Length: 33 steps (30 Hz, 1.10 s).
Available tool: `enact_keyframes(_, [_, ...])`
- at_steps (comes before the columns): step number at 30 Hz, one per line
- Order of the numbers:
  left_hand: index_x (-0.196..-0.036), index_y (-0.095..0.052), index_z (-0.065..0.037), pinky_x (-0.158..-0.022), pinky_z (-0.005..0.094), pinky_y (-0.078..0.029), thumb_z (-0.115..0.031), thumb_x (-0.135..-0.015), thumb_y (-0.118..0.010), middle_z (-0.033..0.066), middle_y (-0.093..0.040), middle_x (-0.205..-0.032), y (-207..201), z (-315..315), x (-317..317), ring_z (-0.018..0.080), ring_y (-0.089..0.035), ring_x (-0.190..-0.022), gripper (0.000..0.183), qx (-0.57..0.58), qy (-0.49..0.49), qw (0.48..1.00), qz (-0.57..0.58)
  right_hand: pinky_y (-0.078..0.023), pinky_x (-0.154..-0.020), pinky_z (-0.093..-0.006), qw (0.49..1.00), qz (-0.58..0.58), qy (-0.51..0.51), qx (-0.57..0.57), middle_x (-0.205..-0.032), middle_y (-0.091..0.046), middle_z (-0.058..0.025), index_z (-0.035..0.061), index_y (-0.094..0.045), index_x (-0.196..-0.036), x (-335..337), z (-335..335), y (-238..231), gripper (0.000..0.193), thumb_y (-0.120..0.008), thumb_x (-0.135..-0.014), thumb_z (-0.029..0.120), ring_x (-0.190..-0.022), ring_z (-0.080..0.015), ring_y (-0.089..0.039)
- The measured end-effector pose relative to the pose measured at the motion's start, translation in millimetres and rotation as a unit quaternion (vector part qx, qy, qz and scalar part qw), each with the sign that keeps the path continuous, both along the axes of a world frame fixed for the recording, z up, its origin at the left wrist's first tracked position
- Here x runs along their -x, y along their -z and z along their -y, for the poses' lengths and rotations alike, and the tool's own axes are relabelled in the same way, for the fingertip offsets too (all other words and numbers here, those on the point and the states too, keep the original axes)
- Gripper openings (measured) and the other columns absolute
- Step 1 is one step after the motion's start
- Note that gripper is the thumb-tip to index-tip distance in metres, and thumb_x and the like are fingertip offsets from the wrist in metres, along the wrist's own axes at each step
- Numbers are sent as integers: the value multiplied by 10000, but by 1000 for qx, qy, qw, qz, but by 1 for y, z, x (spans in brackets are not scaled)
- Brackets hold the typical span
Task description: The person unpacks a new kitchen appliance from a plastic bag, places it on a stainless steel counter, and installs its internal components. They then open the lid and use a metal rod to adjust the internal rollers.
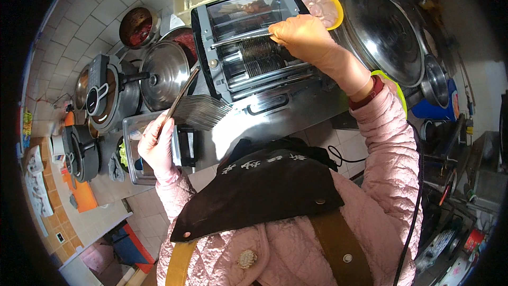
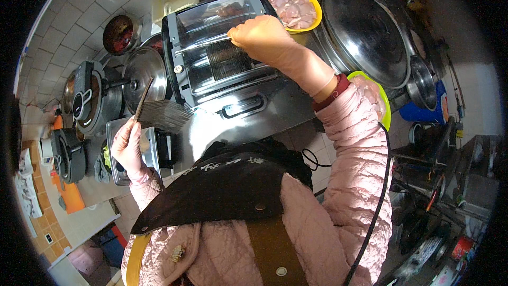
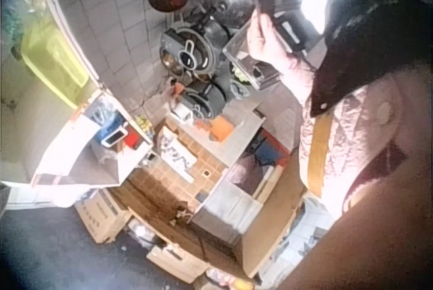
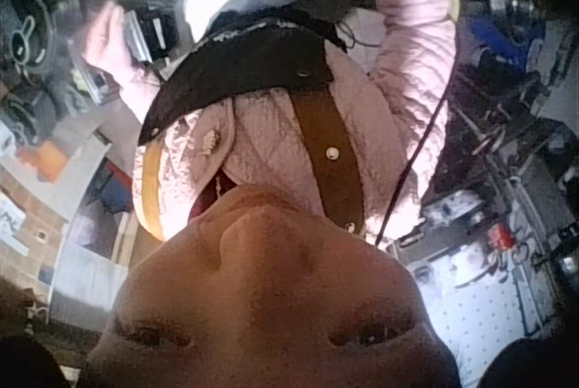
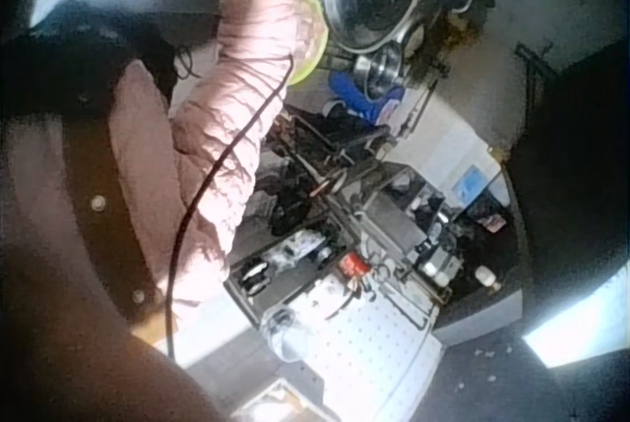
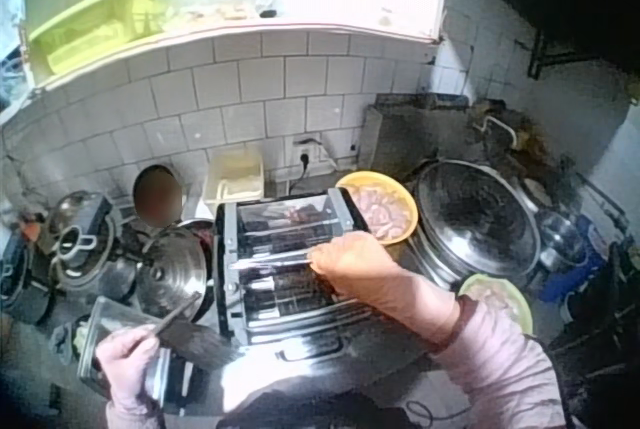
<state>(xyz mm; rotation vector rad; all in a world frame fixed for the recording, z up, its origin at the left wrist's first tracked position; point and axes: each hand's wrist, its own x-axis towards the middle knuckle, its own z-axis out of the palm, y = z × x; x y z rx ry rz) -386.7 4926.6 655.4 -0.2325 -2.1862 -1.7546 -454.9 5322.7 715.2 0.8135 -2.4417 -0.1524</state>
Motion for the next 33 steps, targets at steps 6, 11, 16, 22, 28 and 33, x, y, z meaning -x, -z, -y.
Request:
enact_keyframes(6, [-1056, -742, 23, -874, 261, -500, 61, -800, -762, 87, -727, -1007, 1, 3, 0, 134, -659, -921, 259, -4, 3, 1000, 2, -523, -558, -330, 999, -31, 19, -19, -648, -632, -49, 133, -624, -742, -1, 2, -9, 46, -627, -773, 99, -615, -216, -676])
enact_keyframes(11, [-1088, -730, 26, -891, 267, -511, 50, -833, -741, 101, -721, -1051, 3, 4, 3, 138, -662, -951, 257, 10, 16, 1000, -9, -524, -556, -339, 1000, 5, 7, -3, -641, -631, -55, 133, -623, -743, 6, 6, -6, 40, -620, -781, 123, -614, -229, -673])
enact_keyframes(16, [-1057, -743, 19, -882, 264, -504, 63, -798, -763, 93, -728, -1010, 2, 3, 1, 139, -662, -927, 263, 12, 0, 1000, -13, -529, -566, -355, 999, 3, -23, 39, -641, -635, -74, 125, -633, -757, 11, -2, 1, 59, -622, -813, 143, -626, -254, -675])
enact_keyframes(22, [-1035, -747, 24, -875, 262, -503, 78, -776, -774, 91, -732, -994, 3, 1, 3, 140, -664, -908, 266, -14, -12, 1000, 3, -540, -589, -388, 992, 61, -33, 101, -712, -664, -114, 111, -653, -795, 14, -7, 10, 108, -604, -877, 160, -672, -287, -688])
enact_keyframes(28, [-1037, -746, 25, -879, 265, -505, 84, -778, -769, 91, -733, -1000, 1, 0, 2, 141, -663, -923, 267, -12, 8, 1000, 0, -544, -677, -410, 992, 112, 42, 41, -843, -701, -119, 79, -695, -951, 22, -1, 16, 134, -626, -869, 160, -775, -325, -683])
enact_keyframes(33, [-1086, -735, 20, -903, 272, -504, 60, -820, -744, 100, -727, -1043, 1, 6, 0, 143, -663, -957, 270, 24, 3, 999, -23, -547, -626, -433, 985, 169, 14, -14, -778, -685, -171, 54, -668, -852, 16, 3, 6, 85, -605, -796, 65, -733, -358, -699])
